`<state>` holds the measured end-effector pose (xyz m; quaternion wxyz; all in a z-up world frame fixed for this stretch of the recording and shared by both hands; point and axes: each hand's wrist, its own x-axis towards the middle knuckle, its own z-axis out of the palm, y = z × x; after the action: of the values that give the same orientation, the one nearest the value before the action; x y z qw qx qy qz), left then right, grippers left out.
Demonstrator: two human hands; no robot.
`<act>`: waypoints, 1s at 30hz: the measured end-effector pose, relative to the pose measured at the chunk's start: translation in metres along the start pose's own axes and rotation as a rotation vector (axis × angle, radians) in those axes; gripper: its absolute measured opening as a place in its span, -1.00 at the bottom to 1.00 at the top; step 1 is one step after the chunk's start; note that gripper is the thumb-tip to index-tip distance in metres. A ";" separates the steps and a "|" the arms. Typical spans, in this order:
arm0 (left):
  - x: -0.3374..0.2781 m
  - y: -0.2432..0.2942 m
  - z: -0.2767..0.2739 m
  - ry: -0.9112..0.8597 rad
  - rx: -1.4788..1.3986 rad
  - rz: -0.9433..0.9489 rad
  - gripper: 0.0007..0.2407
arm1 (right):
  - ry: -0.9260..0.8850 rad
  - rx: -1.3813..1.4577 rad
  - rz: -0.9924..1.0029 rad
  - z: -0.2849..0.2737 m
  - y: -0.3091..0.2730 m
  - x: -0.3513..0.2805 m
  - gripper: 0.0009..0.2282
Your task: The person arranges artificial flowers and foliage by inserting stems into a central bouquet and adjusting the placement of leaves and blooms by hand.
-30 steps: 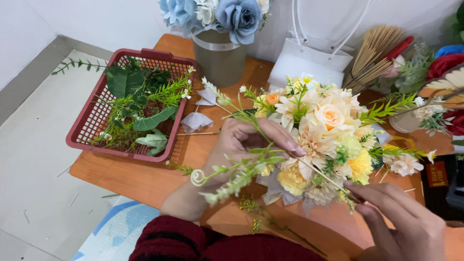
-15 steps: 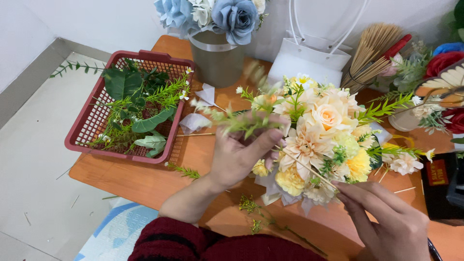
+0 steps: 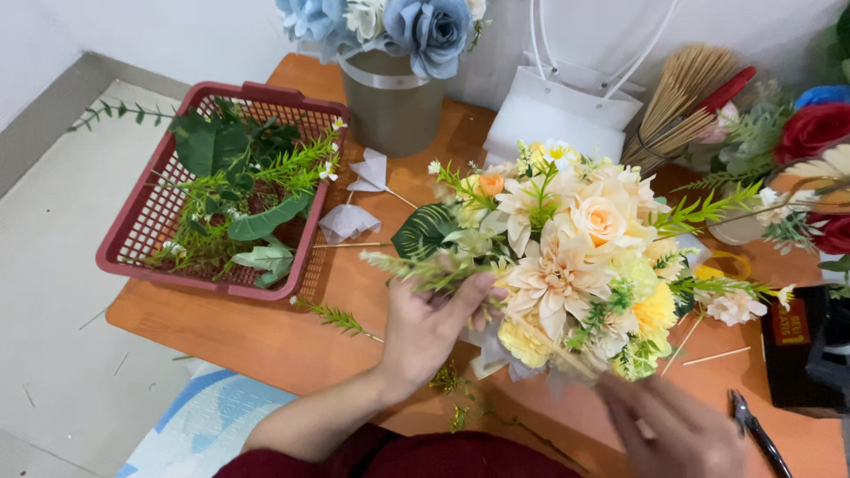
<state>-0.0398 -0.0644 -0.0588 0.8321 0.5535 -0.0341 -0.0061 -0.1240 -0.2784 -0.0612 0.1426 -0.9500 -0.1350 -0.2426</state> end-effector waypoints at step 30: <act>-0.010 -0.025 -0.006 -0.074 -0.082 0.085 -0.78 | 0.044 0.585 0.066 0.064 -0.027 -0.033 -0.94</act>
<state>-0.0488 -0.0686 -0.0846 0.8519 0.5162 -0.0879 0.0073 -0.1339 -0.2383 -0.1261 0.4210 -0.8670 -0.1649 -0.2094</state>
